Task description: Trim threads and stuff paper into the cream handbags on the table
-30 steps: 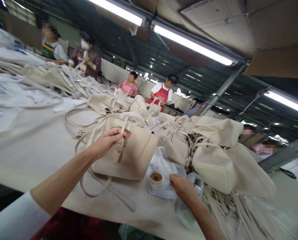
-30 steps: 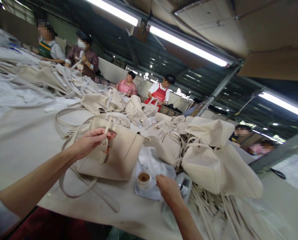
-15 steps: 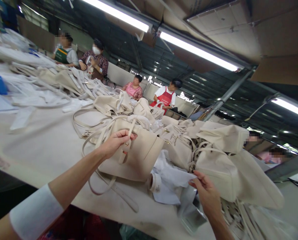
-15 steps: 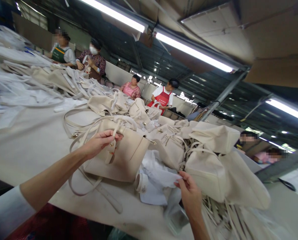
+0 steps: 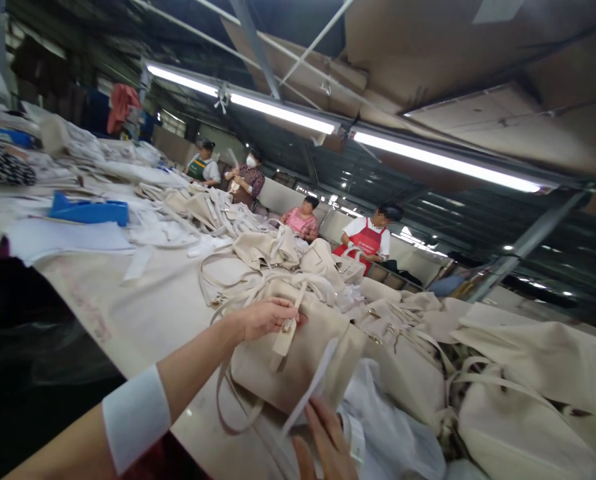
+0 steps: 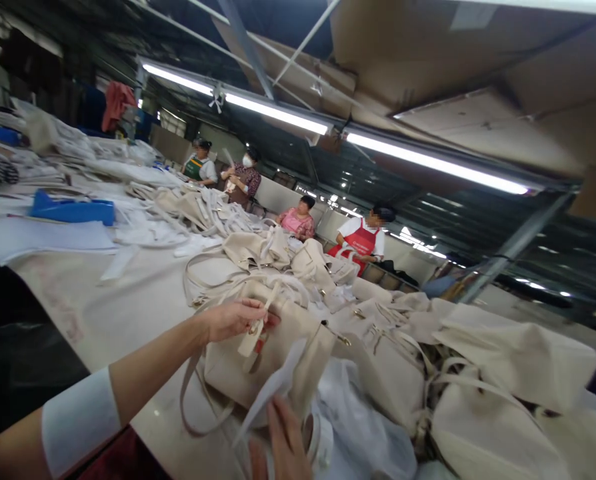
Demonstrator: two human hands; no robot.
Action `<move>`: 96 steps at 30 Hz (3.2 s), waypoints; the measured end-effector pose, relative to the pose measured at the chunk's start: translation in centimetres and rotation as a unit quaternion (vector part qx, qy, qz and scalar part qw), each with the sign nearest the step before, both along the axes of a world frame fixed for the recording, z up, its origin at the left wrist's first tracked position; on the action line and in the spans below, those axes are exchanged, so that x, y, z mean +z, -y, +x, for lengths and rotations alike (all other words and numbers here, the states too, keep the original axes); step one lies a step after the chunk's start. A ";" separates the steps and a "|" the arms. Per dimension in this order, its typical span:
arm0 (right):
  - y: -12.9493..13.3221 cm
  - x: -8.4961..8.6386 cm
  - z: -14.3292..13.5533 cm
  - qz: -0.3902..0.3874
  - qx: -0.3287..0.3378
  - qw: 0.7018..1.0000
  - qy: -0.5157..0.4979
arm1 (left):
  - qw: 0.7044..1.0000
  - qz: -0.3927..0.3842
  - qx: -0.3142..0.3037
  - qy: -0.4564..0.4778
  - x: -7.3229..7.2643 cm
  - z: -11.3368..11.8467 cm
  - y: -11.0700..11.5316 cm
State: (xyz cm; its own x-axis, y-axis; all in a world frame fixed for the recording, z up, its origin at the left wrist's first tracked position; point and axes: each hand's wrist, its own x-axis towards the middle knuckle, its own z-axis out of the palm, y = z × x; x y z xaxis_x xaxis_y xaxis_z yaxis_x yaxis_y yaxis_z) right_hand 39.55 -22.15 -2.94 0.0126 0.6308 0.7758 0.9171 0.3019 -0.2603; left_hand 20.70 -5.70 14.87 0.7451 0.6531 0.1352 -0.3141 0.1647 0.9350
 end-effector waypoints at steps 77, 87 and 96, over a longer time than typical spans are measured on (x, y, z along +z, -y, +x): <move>-11.3 20.2 -4.0 -0.221 0.199 0.930 -0.217 | 0.967 0.212 0.107 -0.094 1.4 -2.1 0.4; -8.3 15.7 -0.1 -0.255 0.226 0.853 -0.395 | 0.981 0.069 0.171 -0.061 0.1 -1.8 -0.2; -9.5 16.8 -2.2 -0.170 0.152 0.884 -0.409 | 0.983 0.072 0.164 -0.049 -0.1 -1.5 1.0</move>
